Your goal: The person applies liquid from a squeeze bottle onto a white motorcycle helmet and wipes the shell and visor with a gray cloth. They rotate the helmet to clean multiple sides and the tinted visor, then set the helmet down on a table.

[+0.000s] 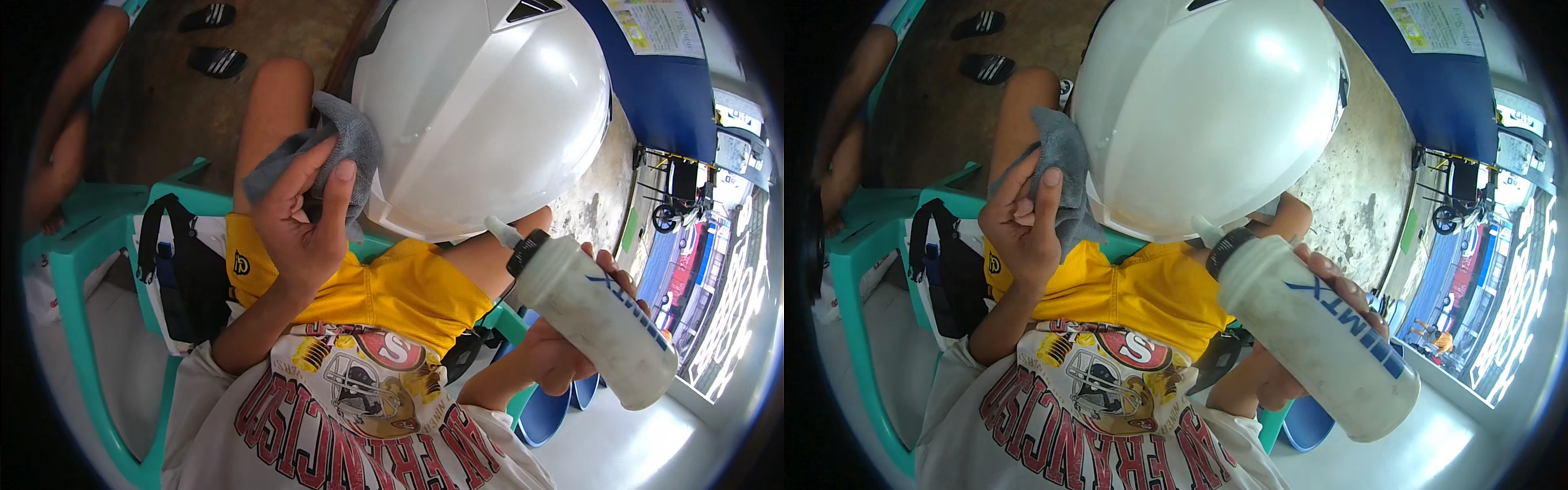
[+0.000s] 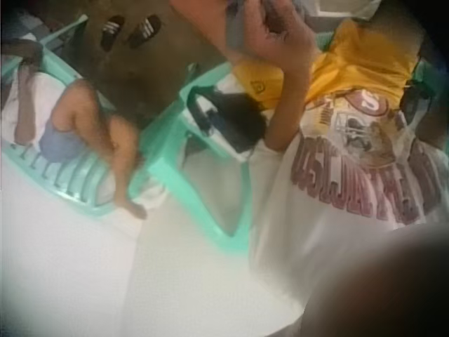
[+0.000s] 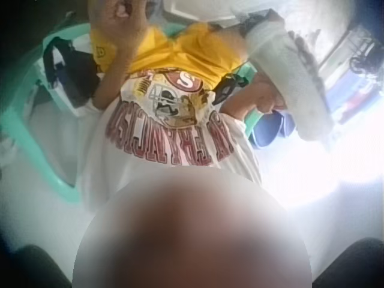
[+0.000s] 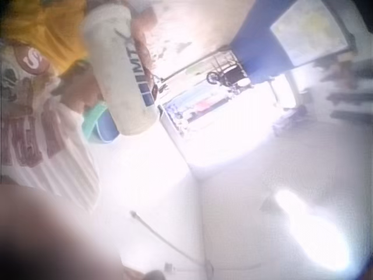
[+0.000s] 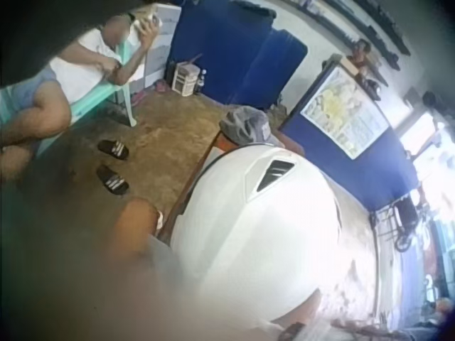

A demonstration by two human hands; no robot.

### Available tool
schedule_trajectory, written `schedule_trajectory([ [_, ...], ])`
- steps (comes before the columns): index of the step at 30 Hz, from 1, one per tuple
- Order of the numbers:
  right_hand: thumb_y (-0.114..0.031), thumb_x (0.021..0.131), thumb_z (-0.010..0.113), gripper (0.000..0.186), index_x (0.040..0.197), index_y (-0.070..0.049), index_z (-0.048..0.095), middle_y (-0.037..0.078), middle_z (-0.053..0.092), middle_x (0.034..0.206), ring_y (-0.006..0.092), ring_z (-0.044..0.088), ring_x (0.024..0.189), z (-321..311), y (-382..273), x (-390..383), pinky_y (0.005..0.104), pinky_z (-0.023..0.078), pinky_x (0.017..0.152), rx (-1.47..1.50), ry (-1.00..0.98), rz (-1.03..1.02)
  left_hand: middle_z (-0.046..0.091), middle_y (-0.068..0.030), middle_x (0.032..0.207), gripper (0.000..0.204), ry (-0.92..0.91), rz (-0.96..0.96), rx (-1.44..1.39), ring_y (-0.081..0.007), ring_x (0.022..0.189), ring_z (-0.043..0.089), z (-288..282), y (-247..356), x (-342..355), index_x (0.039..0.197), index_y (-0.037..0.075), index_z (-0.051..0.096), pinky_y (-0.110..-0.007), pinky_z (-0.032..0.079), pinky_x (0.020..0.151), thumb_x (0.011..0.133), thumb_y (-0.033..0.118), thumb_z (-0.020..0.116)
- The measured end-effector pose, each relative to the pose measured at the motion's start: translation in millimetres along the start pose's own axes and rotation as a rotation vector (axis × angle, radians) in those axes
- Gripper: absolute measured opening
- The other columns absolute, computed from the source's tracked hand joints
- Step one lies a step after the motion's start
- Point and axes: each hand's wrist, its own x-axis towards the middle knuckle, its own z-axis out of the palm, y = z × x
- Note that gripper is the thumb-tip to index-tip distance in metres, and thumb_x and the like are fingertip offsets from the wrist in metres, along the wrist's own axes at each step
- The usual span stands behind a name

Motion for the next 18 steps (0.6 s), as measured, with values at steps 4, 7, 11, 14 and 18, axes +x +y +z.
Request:
schedule_trajectory([
  [4,-0.074,0.071,0.084,0.116,0.155,-0.012,0.034,0.020,0.053,0.147,0.0479,0.054,0.135,-1,9,7,0.0714,0.040,0.116,-0.045,-0.182,-0.036,0.077,-0.0164,0.110,0.029,0.000,-0.008,0.017,-0.0135,0.103,0.071,-1,1,2,0.124,-0.013,0.069,-0.022,0.052,0.092,0.099,0.003,0.070],
  [7,-0.078,0.067,0.084,0.121,0.155,-0.012,0.034,0.020,0.053,0.147,0.0480,0.056,0.132,1,8,9,0.0705,0.041,0.116,-0.101,-0.183,-0.084,0.077,-0.0158,0.110,0.028,0.018,0.005,0.009,-0.0125,0.101,0.071,1,0,3,0.122,-0.013,0.069,-0.021,0.052,0.090,0.099,0.003,0.071],
  [11,-0.078,0.073,0.079,0.116,0.156,-0.010,0.033,0.023,0.052,0.147,0.0491,0.056,0.132,-2,15,14,0.0696,0.044,0.114,-0.097,-0.136,-0.205,0.078,-0.0152,0.108,0.027,0.015,-0.026,0.028,-0.0120,0.100,0.071,-1,2,1,0.121,-0.013,0.070,-0.021,0.052,0.089,0.099,0.003,0.071],
  [14,-0.071,0.083,0.074,0.105,0.157,-0.009,0.032,0.024,0.049,0.149,0.0502,0.053,0.135,-2,5,20,0.0697,0.043,0.115,-0.182,-0.157,-0.197,0.078,-0.0151,0.107,0.027,0.021,-0.040,-0.024,-0.0119,0.099,0.071,1,0,2,0.120,-0.012,0.070,-0.021,0.052,0.088,0.099,0.004,0.071],
  [18,-0.055,0.087,0.079,0.100,0.161,-0.015,0.025,0.023,0.043,0.156,0.0497,0.048,0.140,6,-3,19,0.0702,0.035,0.120,-0.311,0.063,-0.117,0.078,-0.0155,0.107,0.027,0.014,-0.024,0.013,-0.0129,0.099,0.072,0,0,1,0.120,-0.012,0.070,-0.022,0.053,0.089,0.099,0.004,0.071],
])
